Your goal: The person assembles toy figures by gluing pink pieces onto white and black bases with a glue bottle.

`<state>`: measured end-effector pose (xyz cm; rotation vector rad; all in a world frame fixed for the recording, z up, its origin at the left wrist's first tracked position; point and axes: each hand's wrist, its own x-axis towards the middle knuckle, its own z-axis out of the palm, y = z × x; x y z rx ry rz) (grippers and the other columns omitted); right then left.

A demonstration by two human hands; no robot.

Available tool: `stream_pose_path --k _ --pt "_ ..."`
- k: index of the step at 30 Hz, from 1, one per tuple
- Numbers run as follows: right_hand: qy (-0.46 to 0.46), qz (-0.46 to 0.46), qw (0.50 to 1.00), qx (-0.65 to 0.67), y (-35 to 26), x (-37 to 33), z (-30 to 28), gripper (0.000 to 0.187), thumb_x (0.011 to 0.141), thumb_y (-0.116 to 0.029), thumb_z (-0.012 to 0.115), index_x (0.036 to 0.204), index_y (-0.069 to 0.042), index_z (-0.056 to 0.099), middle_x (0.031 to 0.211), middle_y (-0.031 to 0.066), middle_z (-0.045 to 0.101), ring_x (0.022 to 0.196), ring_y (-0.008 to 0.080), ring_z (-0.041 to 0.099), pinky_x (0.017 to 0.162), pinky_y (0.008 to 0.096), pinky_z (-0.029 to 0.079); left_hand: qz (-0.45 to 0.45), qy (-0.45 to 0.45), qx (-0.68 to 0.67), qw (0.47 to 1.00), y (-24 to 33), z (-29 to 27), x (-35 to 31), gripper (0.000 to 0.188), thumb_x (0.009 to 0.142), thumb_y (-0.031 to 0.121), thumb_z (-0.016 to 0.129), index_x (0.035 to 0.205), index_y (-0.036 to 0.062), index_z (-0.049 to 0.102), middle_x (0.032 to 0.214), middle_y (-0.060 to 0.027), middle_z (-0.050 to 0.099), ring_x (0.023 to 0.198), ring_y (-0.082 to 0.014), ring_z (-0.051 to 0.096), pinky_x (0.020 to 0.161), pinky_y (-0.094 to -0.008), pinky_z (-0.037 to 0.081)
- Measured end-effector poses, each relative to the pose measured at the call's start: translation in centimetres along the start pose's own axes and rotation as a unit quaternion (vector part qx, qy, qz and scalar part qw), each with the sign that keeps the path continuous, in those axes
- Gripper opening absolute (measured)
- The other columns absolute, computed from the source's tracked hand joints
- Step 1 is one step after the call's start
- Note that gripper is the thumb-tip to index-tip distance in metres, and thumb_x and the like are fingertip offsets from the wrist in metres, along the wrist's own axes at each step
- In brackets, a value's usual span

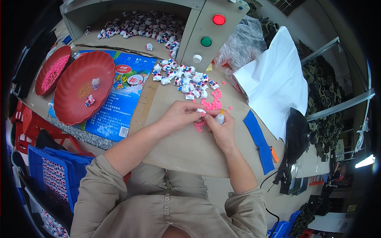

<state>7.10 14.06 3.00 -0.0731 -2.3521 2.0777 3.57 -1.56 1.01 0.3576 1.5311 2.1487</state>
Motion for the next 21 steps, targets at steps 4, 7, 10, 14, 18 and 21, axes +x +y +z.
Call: stream_pose_path --k 4,7,10,14,18,21 --pt "-0.019 0.001 1.0 0.014 -0.3 -0.1 0.0 0.012 0.075 -0.006 0.061 0.085 0.001 0.059 0.074 0.0033 0.059 0.064 0.0054 0.053 0.054 0.0179 0.042 -0.002 -0.001 0.004 1.0 0.1 0.1 -0.1 0.026 0.079 0.006 0.054 0.104 -0.0041 0.054 0.089 -0.0117 0.06 0.078 -0.0136 0.059 0.071 -0.0236 0.049" --pt "-0.013 0.001 1.0 0.021 -0.3 -0.2 0.1 0.01 0.075 -0.006 0.061 0.082 0.001 0.059 0.072 0.0026 0.059 0.064 0.0052 0.053 0.054 0.0179 0.042 -0.012 0.005 0.015 1.0 0.0 0.1 -0.1 0.024 0.08 0.003 0.052 0.103 -0.0017 0.055 0.09 -0.0093 0.059 0.079 -0.0118 0.058 0.071 -0.0227 0.048" --pt "-0.016 0.003 1.0 -0.004 -0.1 0.2 -0.6 0.013 0.076 -0.009 0.06 0.084 0.0 0.055 0.073 0.0024 0.057 0.062 0.006 0.052 0.053 0.0182 0.041 0.013 0.021 -0.019 1.0 0.4 0.2 -0.1 0.023 0.081 0.003 0.05 0.103 -0.0003 0.054 0.082 -0.0062 0.059 0.073 -0.0139 0.058 0.07 -0.0245 0.048" --pt "-0.002 0.015 0.98 0.199 0.5 0.9 -1.7 0.019 0.081 -0.016 0.052 0.093 -0.003 0.047 0.069 0.0051 0.052 0.056 0.0114 0.05 0.045 0.0232 0.04 -0.034 0.113 -0.141 0.983 1.5 -2.5 0.2 0.023 0.083 0.007 0.045 0.105 0.0025 0.051 0.079 -0.0063 0.054 0.075 -0.0175 0.057 0.072 -0.0294 0.048" --pt "-0.026 0.014 0.973 0.227 -0.7 0.6 -2.3 0.024 0.084 -0.024 0.047 0.092 -0.001 0.048 0.078 0.0075 0.055 0.063 0.0142 0.055 0.054 0.0274 0.046 0.205 0.16 0.478 0.839 3.5 -2.3 0.9 0.023 0.079 0.008 0.046 0.1 0.0039 0.053 0.097 -0.0109 0.056 0.085 -0.0205 0.055 0.072 -0.0295 0.046" --pt "-0.016 0.007 0.986 0.167 -0.8 0.5 -3.2 0.028 0.085 -0.025 0.046 0.097 0.0 0.048 0.079 0.0074 0.056 0.065 0.0146 0.056 0.057 0.0275 0.047 0.353 0.052 0.708 0.609 2.4 -3.8 2.1 0.023 0.075 0.008 0.048 0.097 0.0046 0.054 0.098 -0.0091 0.056 0.083 -0.0214 0.054 0.07 -0.0312 0.045"
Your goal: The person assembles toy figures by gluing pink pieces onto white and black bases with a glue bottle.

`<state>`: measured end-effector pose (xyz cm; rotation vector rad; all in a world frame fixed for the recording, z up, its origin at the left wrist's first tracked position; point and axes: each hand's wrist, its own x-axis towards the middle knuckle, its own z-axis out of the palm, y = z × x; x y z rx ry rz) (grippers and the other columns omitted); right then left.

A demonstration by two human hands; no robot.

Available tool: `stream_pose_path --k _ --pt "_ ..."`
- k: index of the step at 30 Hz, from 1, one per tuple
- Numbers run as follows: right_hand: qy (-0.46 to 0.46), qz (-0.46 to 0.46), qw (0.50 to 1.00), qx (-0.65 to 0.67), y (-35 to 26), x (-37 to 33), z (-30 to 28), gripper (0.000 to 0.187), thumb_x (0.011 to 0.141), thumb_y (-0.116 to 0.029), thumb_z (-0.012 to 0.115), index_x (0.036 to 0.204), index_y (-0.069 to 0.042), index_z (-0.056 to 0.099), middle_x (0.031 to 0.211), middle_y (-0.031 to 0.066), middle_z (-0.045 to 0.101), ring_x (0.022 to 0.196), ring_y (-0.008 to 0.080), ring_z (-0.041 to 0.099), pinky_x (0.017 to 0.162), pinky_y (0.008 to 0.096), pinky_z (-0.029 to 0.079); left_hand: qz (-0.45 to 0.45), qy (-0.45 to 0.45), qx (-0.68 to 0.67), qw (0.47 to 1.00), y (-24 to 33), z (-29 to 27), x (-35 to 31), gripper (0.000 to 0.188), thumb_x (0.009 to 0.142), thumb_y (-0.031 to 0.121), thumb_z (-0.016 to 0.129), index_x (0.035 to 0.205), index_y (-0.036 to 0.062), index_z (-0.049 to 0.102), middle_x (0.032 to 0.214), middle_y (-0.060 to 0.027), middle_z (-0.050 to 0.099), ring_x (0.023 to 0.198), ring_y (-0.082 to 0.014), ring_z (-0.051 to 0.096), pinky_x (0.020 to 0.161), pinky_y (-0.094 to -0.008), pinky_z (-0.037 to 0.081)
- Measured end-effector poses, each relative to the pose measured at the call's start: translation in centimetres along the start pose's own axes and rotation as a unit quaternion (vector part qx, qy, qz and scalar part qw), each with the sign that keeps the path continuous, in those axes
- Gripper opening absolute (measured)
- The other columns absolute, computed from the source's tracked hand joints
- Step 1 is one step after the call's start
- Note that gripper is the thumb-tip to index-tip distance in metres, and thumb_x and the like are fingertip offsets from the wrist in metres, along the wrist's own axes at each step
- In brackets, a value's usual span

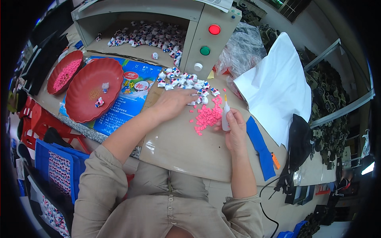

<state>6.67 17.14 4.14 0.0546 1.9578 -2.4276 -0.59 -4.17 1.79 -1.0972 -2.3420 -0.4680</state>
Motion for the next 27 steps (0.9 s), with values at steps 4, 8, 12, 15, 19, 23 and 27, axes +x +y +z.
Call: stream_pose_path --k 4,8,12,15,19,23,27 --pt "-0.011 0.004 0.998 0.069 -0.6 0.1 -0.7 0.032 0.085 -0.025 0.049 0.104 0.0 0.048 0.079 0.0064 0.056 0.065 0.013 0.055 0.057 0.0254 0.046 0.022 -0.047 0.009 0.999 0.4 -0.7 -0.7 0.025 0.072 0.008 0.049 0.097 0.0059 0.055 0.095 -0.0055 0.056 0.084 -0.0201 0.055 0.068 -0.0334 0.045" --pt "0.037 -0.003 0.996 0.083 -0.6 0.1 -0.6 0.032 0.082 -0.019 0.055 0.107 0.0 0.048 0.078 0.0044 0.056 0.063 0.0094 0.051 0.056 0.0216 0.043 0.047 -0.08 0.026 0.995 0.7 -1.1 -0.6 0.023 0.071 0.009 0.05 0.094 0.0057 0.055 0.085 -0.0069 0.053 0.082 -0.0209 0.055 0.066 -0.0343 0.046" --pt "0.05 -0.059 0.995 0.064 0.4 0.5 -1.5 0.028 0.079 -0.017 0.059 0.102 -0.002 0.051 0.08 0.0041 0.055 0.067 0.0089 0.05 0.057 0.019 0.04 -0.021 -0.123 0.017 0.992 0.7 -1.0 0.3 0.021 0.071 0.008 0.054 0.092 0.0047 0.054 0.081 -0.0096 0.051 0.079 -0.023 0.056 0.063 -0.0348 0.046" --pt "0.057 -0.065 0.982 0.167 0.3 0.5 -1.3 0.023 0.08 -0.017 0.059 0.097 -0.004 0.052 0.08 0.0037 0.055 0.067 0.0095 0.05 0.058 0.0195 0.04 -0.073 -0.146 -0.059 0.985 0.3 -0.9 0.0 0.023 0.071 0.007 0.058 0.093 0.0026 0.053 0.084 -0.0117 0.051 0.078 -0.0229 0.056 0.065 -0.0332 0.046" --pt "0.053 -0.046 0.981 0.181 -0.3 0.0 -0.3 0.022 0.08 -0.016 0.058 0.095 -0.003 0.049 0.08 0.002 0.052 0.065 0.0088 0.05 0.058 0.0209 0.04 -0.218 -0.087 -0.309 0.922 1.8 -0.8 0.3 0.026 0.073 0.006 0.06 0.098 0.0021 0.053 0.086 -0.0107 0.051 0.074 -0.019 0.056 0.064 -0.0291 0.047" --pt "0.031 -0.094 0.992 0.082 0.7 0.1 -0.2 0.022 0.081 -0.017 0.057 0.095 -0.004 0.047 0.082 0.0033 0.052 0.066 0.0096 0.05 0.058 0.0218 0.04 -0.411 -0.044 -0.687 0.597 3.3 0.0 0.2 0.029 0.077 0.004 0.056 0.106 0.0043 0.053 0.083 -0.007 0.052 0.069 -0.013 0.055 0.059 -0.0239 0.048" --pt "0.028 -0.142 0.988 -0.044 0.9 -0.2 0.5 0.023 0.082 -0.018 0.056 0.096 -0.003 0.046 0.083 0.0039 0.053 0.068 0.01 0.049 0.06 0.0216 0.039 -0.375 -0.052 -0.653 0.656 3.9 0.3 -0.2 0.031 0.078 0.001 0.053 0.109 0.0055 0.053 0.078 -0.0045 0.051 0.071 -0.0118 0.056 0.06 -0.0234 0.049"
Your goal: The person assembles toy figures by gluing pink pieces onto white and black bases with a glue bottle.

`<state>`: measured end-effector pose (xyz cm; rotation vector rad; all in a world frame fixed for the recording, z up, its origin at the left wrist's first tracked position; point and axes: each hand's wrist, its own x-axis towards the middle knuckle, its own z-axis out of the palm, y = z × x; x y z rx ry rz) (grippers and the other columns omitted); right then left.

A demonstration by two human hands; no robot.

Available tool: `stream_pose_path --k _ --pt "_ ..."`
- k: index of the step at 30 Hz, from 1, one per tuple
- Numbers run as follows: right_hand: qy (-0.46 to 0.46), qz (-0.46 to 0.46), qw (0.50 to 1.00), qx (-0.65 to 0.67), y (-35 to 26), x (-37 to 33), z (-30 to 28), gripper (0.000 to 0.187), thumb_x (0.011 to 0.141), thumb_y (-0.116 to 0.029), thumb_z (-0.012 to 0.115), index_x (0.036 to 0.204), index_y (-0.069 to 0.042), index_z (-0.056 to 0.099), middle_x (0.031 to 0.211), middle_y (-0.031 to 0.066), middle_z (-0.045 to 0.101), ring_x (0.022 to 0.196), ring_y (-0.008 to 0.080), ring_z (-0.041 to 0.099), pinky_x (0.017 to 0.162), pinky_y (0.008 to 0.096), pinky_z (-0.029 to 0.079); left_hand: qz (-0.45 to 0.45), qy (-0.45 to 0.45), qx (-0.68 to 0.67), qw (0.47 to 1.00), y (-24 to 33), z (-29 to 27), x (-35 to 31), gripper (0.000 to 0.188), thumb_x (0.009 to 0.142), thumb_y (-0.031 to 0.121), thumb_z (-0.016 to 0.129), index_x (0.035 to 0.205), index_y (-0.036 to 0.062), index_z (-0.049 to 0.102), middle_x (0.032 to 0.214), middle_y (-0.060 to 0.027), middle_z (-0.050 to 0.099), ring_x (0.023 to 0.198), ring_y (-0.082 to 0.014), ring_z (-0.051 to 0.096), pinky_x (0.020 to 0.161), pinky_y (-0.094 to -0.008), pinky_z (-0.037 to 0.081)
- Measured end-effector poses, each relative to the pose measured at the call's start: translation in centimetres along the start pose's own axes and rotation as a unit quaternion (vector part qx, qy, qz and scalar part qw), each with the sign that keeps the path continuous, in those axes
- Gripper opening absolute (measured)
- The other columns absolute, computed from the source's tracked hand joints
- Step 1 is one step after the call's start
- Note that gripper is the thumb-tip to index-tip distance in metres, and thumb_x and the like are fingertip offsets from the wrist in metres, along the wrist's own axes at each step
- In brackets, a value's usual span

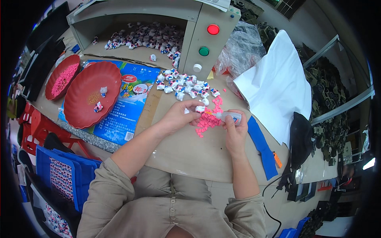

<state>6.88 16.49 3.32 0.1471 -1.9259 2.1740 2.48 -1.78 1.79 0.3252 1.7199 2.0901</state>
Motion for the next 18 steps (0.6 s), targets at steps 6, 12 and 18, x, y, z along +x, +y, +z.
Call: stream_pose_path --k 6,12,18 --pt "-0.027 -0.058 0.996 -0.069 0.42 -0.17 0.11 0.022 0.083 -0.015 0.053 0.095 0.0 0.042 0.088 0.0044 0.044 0.078 0.0104 0.046 0.067 0.0229 0.04 0.02 0.001 0.039 0.999 -0.11 -0.08 -0.08 0.029 0.079 -0.001 0.053 0.108 0.0041 0.053 0.073 -0.0031 0.053 0.068 -0.0102 0.055 0.064 -0.0226 0.048" --pt "-0.031 -0.06 0.994 -0.083 0.45 -0.2 0.18 0.021 0.084 -0.016 0.053 0.094 0.0 0.042 0.087 0.0041 0.044 0.076 0.0103 0.046 0.066 0.0227 0.039 0.029 -0.006 0.045 0.999 -0.33 -0.21 -0.04 0.03 0.078 -0.002 0.053 0.107 0.0047 0.053 0.073 -0.0027 0.053 0.068 -0.0098 0.055 0.063 -0.0216 0.047" --pt "-0.039 -0.065 0.993 -0.09 0.49 -0.2 0.15 0.02 0.083 -0.013 0.053 0.093 0.0 0.042 0.086 0.0042 0.043 0.075 0.0109 0.046 0.065 0.0225 0.039 0.031 -0.008 0.056 0.998 -0.48 -0.21 0.04 0.03 0.079 -0.002 0.052 0.107 0.0047 0.054 0.073 -0.0024 0.052 0.068 -0.0096 0.055 0.063 -0.0215 0.046"
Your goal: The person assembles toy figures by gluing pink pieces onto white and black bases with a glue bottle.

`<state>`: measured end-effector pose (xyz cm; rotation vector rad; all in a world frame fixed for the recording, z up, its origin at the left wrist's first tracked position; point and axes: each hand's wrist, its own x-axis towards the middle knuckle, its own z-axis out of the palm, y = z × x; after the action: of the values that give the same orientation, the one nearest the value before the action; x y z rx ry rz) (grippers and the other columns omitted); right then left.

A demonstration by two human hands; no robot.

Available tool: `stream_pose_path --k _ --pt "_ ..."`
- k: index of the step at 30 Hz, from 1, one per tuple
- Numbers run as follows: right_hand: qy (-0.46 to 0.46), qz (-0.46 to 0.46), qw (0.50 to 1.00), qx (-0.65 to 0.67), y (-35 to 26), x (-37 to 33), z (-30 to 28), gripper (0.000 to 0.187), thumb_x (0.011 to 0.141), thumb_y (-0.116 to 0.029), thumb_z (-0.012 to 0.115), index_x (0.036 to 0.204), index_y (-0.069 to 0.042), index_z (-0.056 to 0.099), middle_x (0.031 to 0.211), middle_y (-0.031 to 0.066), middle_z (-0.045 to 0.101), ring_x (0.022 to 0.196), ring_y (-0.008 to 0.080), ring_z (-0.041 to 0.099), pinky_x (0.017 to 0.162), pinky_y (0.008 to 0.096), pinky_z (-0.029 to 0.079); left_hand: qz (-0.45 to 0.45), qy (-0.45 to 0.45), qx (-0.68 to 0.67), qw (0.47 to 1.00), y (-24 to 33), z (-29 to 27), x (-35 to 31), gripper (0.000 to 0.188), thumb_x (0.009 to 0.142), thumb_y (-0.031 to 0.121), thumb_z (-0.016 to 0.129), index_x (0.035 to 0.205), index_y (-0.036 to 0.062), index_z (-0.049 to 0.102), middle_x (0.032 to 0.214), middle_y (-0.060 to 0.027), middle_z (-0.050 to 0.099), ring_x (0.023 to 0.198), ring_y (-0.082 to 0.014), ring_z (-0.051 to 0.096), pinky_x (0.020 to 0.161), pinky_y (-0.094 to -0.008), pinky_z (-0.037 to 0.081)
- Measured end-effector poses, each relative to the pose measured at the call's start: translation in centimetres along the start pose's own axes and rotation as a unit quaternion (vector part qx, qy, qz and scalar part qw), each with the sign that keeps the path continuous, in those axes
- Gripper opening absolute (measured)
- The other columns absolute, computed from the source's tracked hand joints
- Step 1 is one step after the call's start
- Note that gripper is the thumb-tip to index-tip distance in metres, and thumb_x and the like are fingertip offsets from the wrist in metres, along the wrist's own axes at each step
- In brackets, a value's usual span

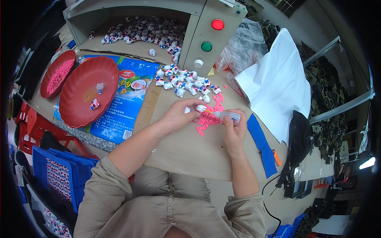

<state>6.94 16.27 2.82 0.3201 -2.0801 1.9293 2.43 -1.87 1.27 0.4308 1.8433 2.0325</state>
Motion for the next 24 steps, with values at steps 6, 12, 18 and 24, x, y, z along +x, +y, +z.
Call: stream_pose_path --k 6,12,18,24 --pt "0.002 0.003 1.0 -0.004 -0.3 0.0 0.2 0.02 0.083 -0.013 0.054 0.093 0.0 0.043 0.086 0.0044 0.043 0.076 0.0111 0.046 0.064 0.0225 0.039 0.001 -0.004 0.004 1.0 0.1 0.0 -0.1 0.036 0.076 -0.003 0.047 0.11 0.0079 0.054 0.074 -0.0026 0.05 0.07 -0.0109 0.057 0.066 -0.0225 0.048" --pt "0.015 -0.025 0.999 -0.028 0.2 0.0 0.2 0.02 0.082 -0.012 0.054 0.093 0.0 0.043 0.086 0.005 0.043 0.075 0.0118 0.047 0.064 0.0234 0.04 -0.01 0.007 -0.014 1.0 0.6 0.3 -0.3 0.031 0.078 -0.001 0.052 0.109 0.0055 0.053 0.072 -0.002 0.053 0.068 -0.009 0.055 0.063 -0.0217 0.046" --pt "0.024 -0.07 0.993 -0.09 0.0 -0.2 0.6 0.022 0.081 -0.012 0.057 0.094 0.0 0.045 0.085 0.0073 0.044 0.073 0.0135 0.047 0.062 0.0243 0.04 -0.014 0.003 -0.005 1.0 0.6 0.2 -0.2 0.031 0.079 0.0 0.053 0.109 0.0053 0.053 0.073 -0.0025 0.054 0.067 -0.0093 0.055 0.061 -0.0216 0.046" --pt "0.036 -0.129 0.977 -0.164 0.9 0.0 0.1 0.024 0.078 -0.016 0.06 0.09 0.0 0.048 0.081 0.0084 0.045 0.069 0.0153 0.046 0.059 0.0246 0.038 -0.022 0.005 -0.021 1.0 0.7 0.2 -0.2 0.031 0.079 0.001 0.052 0.11 0.0054 0.052 0.072 -0.0027 0.053 0.066 -0.0092 0.055 0.06 -0.0218 0.046"
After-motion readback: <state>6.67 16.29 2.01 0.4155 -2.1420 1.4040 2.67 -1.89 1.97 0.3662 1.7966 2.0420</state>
